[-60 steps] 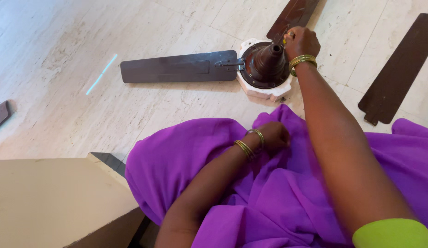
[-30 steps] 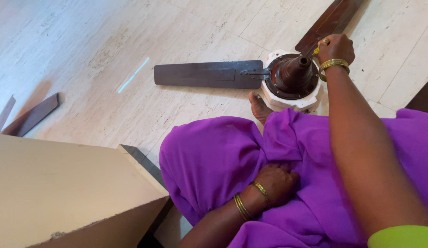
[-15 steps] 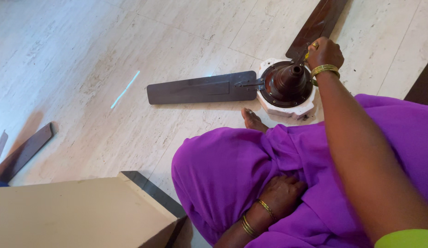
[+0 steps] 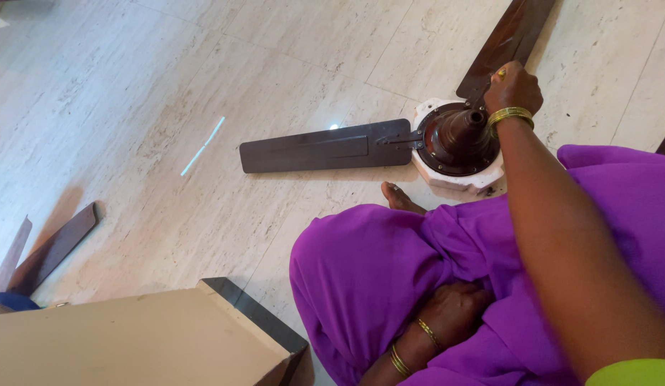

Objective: The person sits on the floor and uses a screwdriver to attach fan blades to the central hub of an electric fan. They tighten screws on each blade in sequence, securing the blades to the motor housing.

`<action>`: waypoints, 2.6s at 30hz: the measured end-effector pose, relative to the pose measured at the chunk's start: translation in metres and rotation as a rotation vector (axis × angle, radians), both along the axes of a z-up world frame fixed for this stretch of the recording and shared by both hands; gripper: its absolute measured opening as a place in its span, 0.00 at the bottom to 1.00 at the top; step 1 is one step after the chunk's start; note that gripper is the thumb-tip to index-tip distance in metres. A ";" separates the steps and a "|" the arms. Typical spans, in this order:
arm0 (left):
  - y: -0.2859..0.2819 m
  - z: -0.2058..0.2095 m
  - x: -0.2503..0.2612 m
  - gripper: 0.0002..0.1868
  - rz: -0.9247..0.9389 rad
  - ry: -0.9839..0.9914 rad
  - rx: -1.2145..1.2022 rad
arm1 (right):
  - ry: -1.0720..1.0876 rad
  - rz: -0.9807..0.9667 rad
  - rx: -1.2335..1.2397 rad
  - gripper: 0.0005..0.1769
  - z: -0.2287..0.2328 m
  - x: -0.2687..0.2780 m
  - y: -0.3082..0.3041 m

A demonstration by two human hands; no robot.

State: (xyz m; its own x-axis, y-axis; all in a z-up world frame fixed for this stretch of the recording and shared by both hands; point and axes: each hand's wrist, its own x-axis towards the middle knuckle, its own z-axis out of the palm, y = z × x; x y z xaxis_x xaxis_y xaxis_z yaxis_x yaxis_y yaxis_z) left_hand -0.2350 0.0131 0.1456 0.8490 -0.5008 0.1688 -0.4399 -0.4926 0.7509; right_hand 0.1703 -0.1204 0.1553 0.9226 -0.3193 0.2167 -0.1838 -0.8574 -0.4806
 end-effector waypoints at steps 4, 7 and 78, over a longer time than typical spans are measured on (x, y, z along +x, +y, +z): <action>0.014 0.010 0.014 0.17 -0.034 0.122 -0.123 | 0.020 -0.025 0.043 0.07 -0.002 0.003 0.001; 0.020 0.017 0.023 0.19 -0.027 0.174 -0.177 | 0.006 -0.013 0.000 0.07 -0.003 0.008 0.002; -0.033 0.010 0.162 0.11 -0.063 0.164 0.135 | -0.274 0.365 0.219 0.07 -0.019 -0.025 -0.055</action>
State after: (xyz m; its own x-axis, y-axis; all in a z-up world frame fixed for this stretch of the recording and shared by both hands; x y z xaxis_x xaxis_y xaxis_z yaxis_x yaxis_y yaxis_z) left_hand -0.0735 -0.0202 0.1555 0.8260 -0.5621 -0.0412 -0.3500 -0.5689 0.7443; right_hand 0.1450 -0.1753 0.1366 0.9011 -0.0514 0.4305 0.2674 -0.7157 -0.6452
